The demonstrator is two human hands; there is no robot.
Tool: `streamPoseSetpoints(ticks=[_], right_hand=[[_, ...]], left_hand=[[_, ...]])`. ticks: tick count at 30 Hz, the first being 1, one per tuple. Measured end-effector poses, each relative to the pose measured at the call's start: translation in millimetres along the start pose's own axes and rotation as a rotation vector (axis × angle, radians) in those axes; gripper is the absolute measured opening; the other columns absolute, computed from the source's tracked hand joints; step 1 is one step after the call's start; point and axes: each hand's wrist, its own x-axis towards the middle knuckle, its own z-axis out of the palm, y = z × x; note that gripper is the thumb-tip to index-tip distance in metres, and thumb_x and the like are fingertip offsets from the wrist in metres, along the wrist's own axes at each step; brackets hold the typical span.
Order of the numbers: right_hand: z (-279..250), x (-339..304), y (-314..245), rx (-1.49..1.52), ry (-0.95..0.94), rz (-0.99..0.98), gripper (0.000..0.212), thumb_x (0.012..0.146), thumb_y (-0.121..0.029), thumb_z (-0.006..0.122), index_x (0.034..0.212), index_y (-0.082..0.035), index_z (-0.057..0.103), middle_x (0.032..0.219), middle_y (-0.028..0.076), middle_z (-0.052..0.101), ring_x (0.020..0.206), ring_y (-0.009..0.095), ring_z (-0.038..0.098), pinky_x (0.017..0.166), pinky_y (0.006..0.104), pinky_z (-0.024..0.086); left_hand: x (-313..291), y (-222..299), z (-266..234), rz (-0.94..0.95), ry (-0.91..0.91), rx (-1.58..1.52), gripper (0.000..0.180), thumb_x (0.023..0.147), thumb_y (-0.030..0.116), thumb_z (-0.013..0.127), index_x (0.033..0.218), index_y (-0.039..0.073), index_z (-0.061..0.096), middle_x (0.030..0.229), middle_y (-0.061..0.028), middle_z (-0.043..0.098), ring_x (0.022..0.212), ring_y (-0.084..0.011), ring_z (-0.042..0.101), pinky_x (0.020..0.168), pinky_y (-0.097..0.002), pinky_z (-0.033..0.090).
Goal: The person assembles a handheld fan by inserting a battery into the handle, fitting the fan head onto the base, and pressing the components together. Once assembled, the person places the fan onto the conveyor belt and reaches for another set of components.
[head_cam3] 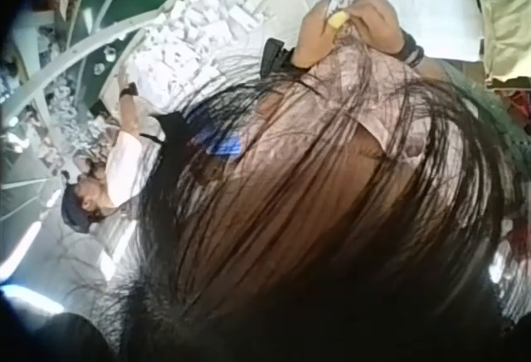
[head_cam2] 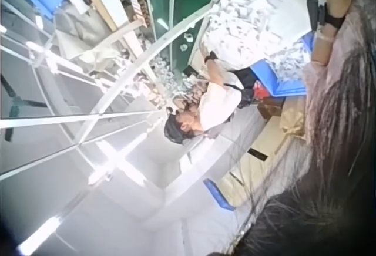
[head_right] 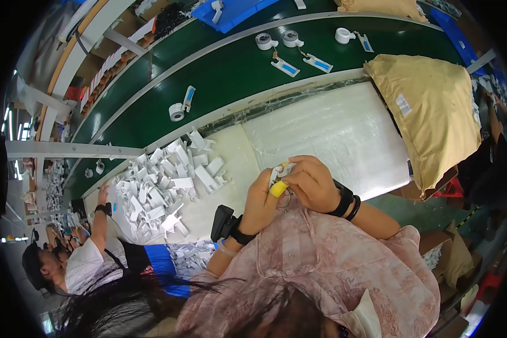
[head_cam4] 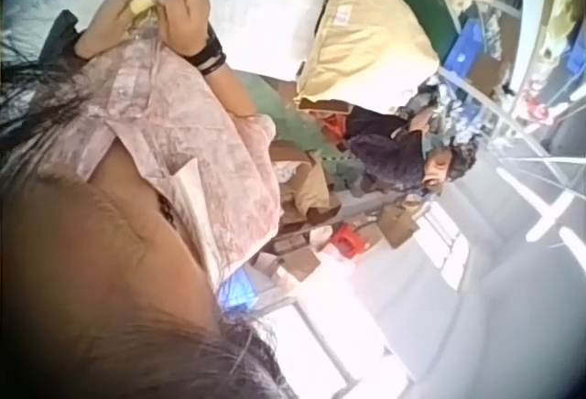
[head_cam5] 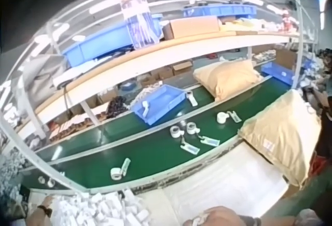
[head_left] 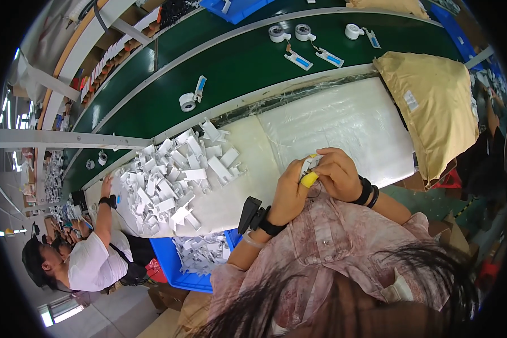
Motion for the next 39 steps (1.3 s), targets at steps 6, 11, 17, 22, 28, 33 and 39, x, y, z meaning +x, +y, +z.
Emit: streamPoseSetpoints(ticks=[6, 11, 17, 22, 28, 33, 39], right_hand=[[8, 0, 3, -0.016, 0.05, 0.015, 0.022, 0.07, 0.004, 0.072, 0.089, -0.003, 0.062, 0.073, 0.009, 0.057, 0.066, 0.025, 0.058, 0.086, 0.044, 0.053], [16, 4, 22, 0.002, 0.01, 0.118, 0.019, 0.074, -0.002, 0.071, 0.091, -0.005, 0.064, 0.078, 0.009, 0.06, 0.069, 0.028, 0.06, 0.076, 0.0405, 0.052], [12, 17, 94, 0.028, -0.191, 0.332, 0.015, 0.082, -0.009, 0.068, 0.096, -0.005, 0.063, 0.089, 0.01, 0.063, 0.075, 0.029, 0.062, 0.067, 0.0382, 0.049], [18, 52, 194, -0.21, -0.182, 0.378, 0.016, 0.085, -0.007, 0.063, 0.101, -0.005, 0.061, 0.09, 0.013, 0.062, 0.078, 0.032, 0.062, 0.068, 0.0394, 0.05], [57, 126, 316, -0.604, -0.287, 0.152, 0.028, 0.078, -0.006, 0.061, 0.106, -0.013, 0.064, 0.097, 0.009, 0.059, 0.086, 0.03, 0.061, 0.074, 0.0412, 0.048], [77, 153, 387, -0.733, -0.297, -0.054, 0.026, 0.077, -0.016, 0.063, 0.103, -0.013, 0.066, 0.106, 0.005, 0.057, 0.101, 0.025, 0.056, 0.084, 0.0388, 0.045], [84, 174, 401, -0.66, -0.439, -0.193, 0.013, 0.079, -0.019, 0.064, 0.088, -0.011, 0.063, 0.11, 0.007, 0.058, 0.106, 0.025, 0.053, 0.09, 0.0381, 0.042]], left_hand=[[6, 4, -6, 0.062, 0.017, 0.138, 0.035, 0.089, 0.003, 0.047, 0.124, -0.002, 0.052, 0.099, -0.0241, 0.056, 0.09, -0.0441, 0.056, 0.078, -0.0406, 0.047], [29, -16, -36, -0.17, -0.199, -0.033, 0.034, 0.095, 0.007, 0.047, 0.129, 0.002, 0.05, 0.086, -0.0092, 0.058, 0.064, -0.0166, 0.057, 0.056, -0.0281, 0.049], [89, -46, -93, -0.142, -0.104, -0.125, 0.04, 0.097, 0.009, 0.043, 0.137, 0.006, 0.041, 0.085, -0.0044, 0.055, 0.06, -0.0102, 0.053, 0.052, -0.0237, 0.048], [171, -76, -160, -0.095, -0.022, -0.018, 0.04, 0.099, 0.012, 0.044, 0.138, 0.006, 0.04, 0.088, -0.0054, 0.058, 0.062, -0.0097, 0.056, 0.051, -0.0235, 0.049], [260, -139, -245, 0.083, 0.321, 0.376, 0.035, 0.095, 0.011, 0.051, 0.129, 0.004, 0.049, 0.099, -0.0131, 0.064, 0.08, -0.0242, 0.065, 0.07, -0.0332, 0.053], [276, -122, -246, 0.237, 0.822, 0.831, 0.046, 0.084, 0.003, 0.062, 0.128, -0.003, 0.048, 0.126, -0.0214, 0.053, 0.117, -0.0396, 0.049, 0.101, -0.0433, 0.038], [209, -131, -203, 0.307, 0.496, 0.534, 0.039, 0.086, -0.002, 0.059, 0.124, 0.002, 0.051, 0.124, -0.0155, 0.054, 0.114, -0.0276, 0.053, 0.093, -0.0342, 0.046]])
